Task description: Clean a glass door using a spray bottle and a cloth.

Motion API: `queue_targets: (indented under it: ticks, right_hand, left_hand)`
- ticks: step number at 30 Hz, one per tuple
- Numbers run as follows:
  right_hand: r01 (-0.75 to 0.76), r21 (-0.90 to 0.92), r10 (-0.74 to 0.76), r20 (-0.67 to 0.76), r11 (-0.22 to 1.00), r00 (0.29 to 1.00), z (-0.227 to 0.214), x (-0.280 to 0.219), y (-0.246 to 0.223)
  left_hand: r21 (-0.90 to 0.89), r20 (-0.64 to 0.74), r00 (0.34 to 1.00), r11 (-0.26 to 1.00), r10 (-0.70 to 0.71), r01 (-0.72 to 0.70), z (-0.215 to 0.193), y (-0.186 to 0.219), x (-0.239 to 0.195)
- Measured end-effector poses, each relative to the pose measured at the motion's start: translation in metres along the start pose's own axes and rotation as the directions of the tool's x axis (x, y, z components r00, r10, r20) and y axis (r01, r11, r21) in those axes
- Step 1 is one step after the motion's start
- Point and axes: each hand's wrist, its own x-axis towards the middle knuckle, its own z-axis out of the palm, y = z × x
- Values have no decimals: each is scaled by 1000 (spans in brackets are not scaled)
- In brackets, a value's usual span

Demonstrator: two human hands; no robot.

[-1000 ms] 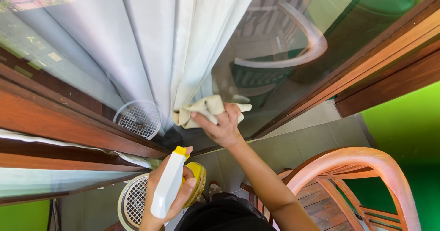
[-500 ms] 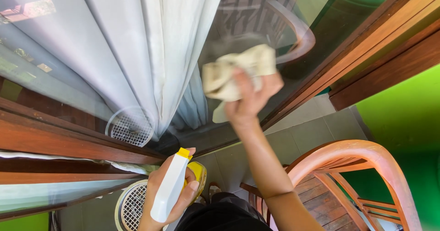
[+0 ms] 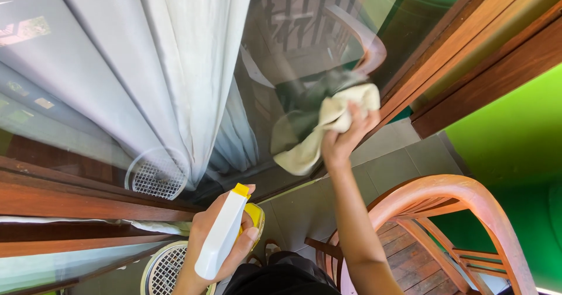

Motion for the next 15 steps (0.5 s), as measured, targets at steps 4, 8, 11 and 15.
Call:
queue_targets:
  ticks: [4, 8, 11, 15]
  right_hand:
    - [41, 77, -31, -128, 996, 991, 0, 69, -55]
    - [188, 92, -179, -95, 978, 979, 11, 74, -102]
    - [361, 101, -361, -20, 927, 933, 16, 59, -122]
    - [500, 132, -516, 155, 856, 843, 25, -5, -89]
  left_hand:
    - [-14, 22, 1000, 1000, 17, -16, 4, 2, 2]
    - [-3, 24, 1000, 1000, 9, -9, 6, 2, 2]
    - [33, 15, 1000, 999, 4, -4, 6, 0, 2]
    - [40, 5, 1000, 999, 4, -4, 10, 3, 7]
